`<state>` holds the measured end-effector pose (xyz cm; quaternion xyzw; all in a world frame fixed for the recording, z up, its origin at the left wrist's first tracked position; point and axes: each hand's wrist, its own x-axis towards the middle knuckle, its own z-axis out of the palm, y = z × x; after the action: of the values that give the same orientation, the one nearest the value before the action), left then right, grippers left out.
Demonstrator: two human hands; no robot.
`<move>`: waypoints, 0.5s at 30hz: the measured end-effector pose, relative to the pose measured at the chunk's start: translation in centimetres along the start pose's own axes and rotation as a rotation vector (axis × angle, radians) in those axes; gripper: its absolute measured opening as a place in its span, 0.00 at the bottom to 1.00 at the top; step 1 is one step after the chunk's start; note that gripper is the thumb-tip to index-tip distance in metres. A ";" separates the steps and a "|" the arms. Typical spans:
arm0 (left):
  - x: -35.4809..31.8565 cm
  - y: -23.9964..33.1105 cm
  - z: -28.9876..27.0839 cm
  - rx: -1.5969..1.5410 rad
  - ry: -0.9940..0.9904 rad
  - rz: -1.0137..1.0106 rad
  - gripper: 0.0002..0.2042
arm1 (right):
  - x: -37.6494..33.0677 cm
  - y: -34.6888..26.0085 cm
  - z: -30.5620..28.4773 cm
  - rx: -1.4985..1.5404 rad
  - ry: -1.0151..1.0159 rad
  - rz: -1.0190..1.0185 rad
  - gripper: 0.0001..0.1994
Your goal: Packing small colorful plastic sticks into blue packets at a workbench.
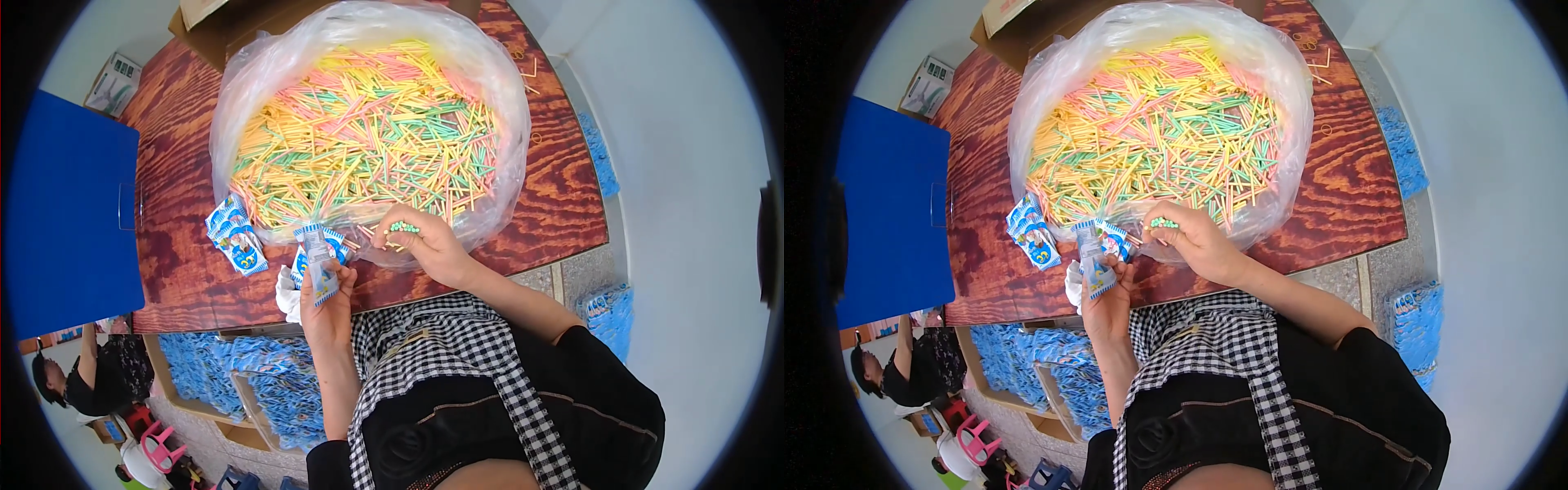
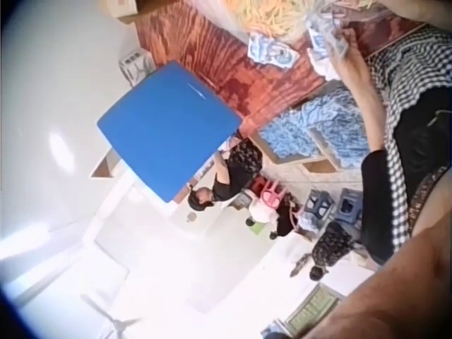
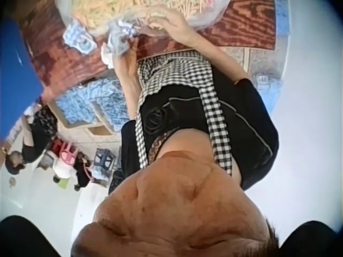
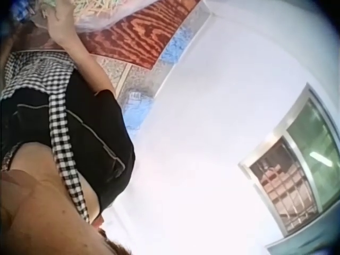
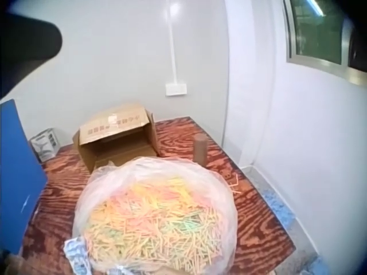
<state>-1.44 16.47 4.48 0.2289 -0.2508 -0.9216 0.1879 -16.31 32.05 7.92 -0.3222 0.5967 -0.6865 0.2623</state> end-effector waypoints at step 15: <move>0.4 0.0 0.1 -0.028 -0.008 0.024 0.10 | 0.6 -0.6 0.8 -0.076 -0.047 -0.013 0.06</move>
<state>-1.85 16.31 4.38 0.2194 -0.2412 -0.9237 0.2013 -16.04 31.16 8.63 -0.3521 0.6137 -0.6573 0.2594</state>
